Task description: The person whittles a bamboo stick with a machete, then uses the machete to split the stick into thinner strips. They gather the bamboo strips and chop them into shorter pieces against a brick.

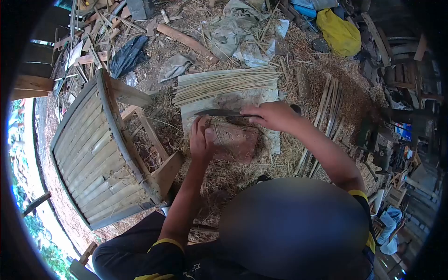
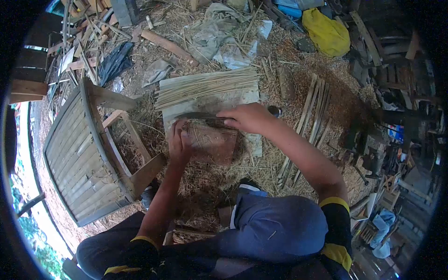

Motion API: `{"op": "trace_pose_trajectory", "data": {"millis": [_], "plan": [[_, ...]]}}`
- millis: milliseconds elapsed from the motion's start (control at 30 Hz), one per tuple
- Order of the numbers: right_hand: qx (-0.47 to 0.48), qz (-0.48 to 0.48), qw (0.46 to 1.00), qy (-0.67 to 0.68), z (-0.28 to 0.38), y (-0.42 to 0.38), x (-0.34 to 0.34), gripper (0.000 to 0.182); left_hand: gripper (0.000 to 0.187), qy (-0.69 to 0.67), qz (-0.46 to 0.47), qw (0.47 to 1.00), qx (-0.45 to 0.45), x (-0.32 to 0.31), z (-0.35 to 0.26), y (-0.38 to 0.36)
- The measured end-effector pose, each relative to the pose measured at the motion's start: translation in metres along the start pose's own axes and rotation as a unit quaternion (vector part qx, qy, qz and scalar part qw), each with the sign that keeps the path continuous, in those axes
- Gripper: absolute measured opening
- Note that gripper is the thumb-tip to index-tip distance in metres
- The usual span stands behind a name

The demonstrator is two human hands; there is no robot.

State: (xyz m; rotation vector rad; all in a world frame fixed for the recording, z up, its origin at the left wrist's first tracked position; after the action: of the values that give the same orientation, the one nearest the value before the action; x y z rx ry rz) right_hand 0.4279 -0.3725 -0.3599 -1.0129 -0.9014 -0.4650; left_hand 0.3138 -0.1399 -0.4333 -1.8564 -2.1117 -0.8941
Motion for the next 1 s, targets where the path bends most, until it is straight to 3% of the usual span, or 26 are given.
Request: {"op": "trace_pose_trajectory", "data": {"millis": [167, 367, 533, 667, 700, 900, 1000], "plan": [[-0.008, -0.004, 0.999, -0.031, -0.025, -0.019, -0.002, 0.035, 0.052, 0.002, 0.016, 0.999, 0.034, 0.002, 0.007, -0.009], [-0.1, 0.019, 0.994, -0.041, -0.077, -0.088, 0.008, 0.034, 0.05, 0.023, 0.086, 0.996, -0.025, -0.007, 0.022, -0.013], [-0.228, 0.054, 0.972, -0.033, -0.086, -0.17, -0.019, 0.033, 0.053, 0.045, 0.095, 0.994, 0.035, -0.008, 0.033, -0.029], [-0.263, 0.047, 0.963, -0.02, -0.072, -0.232, -0.049, 0.034, 0.058, 0.106, 0.116, 0.986, 0.062, -0.004, 0.028, -0.054], [-0.289, 0.082, 0.954, -0.022, -0.064, -0.244, -0.055, 0.035, 0.059, 0.13, 0.126, 0.981, 0.074, -0.005, 0.03, -0.067], [-0.269, 0.019, 0.963, 0.018, -0.033, -0.297, -0.08, 0.035, 0.06, 0.175, 0.107, 0.977, 0.061, 0.011, 0.001, -0.126], [-0.28, -0.019, 0.958, 0.059, -0.039, -0.317, -0.078, 0.036, 0.054, 0.213, 0.068, 0.973, 0.062, 0.009, 0.016, -0.173]]}}
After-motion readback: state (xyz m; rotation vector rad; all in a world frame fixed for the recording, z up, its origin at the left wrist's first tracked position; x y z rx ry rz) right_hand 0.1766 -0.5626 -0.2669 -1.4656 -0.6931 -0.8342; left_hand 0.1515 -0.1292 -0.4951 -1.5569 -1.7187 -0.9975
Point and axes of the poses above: each hand's wrist, its own y-axis towards the middle knuckle, its own x-axis out of the back of the hand, z = x × y, the point moved 6 cm from there along y, towards the middle knuckle, and after that the axes turned 13 degrees about -x, right-handed, at the moved point
